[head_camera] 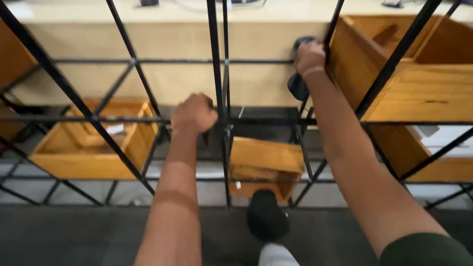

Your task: The person wipes the exterior and interior surfaces of a wooden drawer using a dark cloth. They then place the drawer into a metal shelving unit and wipe the metal frame of the shelf.

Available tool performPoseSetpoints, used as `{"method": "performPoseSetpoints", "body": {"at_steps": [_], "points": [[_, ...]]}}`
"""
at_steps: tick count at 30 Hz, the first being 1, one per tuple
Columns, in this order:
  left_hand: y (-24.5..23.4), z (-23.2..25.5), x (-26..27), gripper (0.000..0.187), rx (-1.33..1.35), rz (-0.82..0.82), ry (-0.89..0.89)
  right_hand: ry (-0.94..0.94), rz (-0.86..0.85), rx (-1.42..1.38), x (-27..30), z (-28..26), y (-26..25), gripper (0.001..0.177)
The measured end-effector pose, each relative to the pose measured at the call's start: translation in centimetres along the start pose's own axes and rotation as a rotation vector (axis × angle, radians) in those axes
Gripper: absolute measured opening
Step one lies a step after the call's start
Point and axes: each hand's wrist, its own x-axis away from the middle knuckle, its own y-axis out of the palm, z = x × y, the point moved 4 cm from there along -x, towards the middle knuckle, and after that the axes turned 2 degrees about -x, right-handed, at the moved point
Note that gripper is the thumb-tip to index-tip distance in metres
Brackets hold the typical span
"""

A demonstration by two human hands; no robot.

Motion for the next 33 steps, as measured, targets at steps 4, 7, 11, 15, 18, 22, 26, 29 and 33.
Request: {"method": "performPoseSetpoints", "body": {"at_steps": [4, 7, 11, 15, 18, 22, 26, 29, 33], "points": [[-0.2, 0.3, -0.1, 0.033, 0.02, 0.039, 0.0, 0.417, 0.043, -0.434, -0.4, 0.1, -1.3, 0.045], [-0.5, 0.3, 0.2, 0.034, 0.005, 0.01, -0.002, 0.558, 0.222, -0.503, 0.8, -2.6, -1.9, 0.046], [-0.4, 0.6, 0.2, 0.034, 0.003, 0.005, -0.015, 0.573, 0.218, -0.689, 0.4, -9.6, -0.2, 0.029], [0.1, 0.4, -0.2, 0.031, -0.017, 0.04, 0.036, 0.512, 0.131, -0.79, 0.3, -17.0, -0.2, 0.036], [0.6, -0.1, -0.6, 0.03, -0.018, 0.032, 0.026, 0.371, 0.042, -0.995, -0.1, -20.0, 0.2, 0.036], [0.7, -0.3, -0.9, 0.03, -0.007, 0.076, 0.07, 0.155, 0.043, -0.949, -1.3, -20.7, -0.1, 0.035], [1.0, -0.4, -0.5, 0.031, 0.02, 0.098, 0.062, 0.127, -0.235, -0.926, -0.7, -20.9, 0.0, 0.042], [0.7, -0.3, -0.4, 0.031, 0.021, 0.085, 0.061, 0.016, -0.413, -0.717, -1.0, -23.3, 1.7, 0.05], [0.3, -0.1, -0.1, 0.032, 0.024, 0.095, 0.045, 0.004, -0.366, -0.838, -1.7, -23.1, 1.9, 0.052]]}}
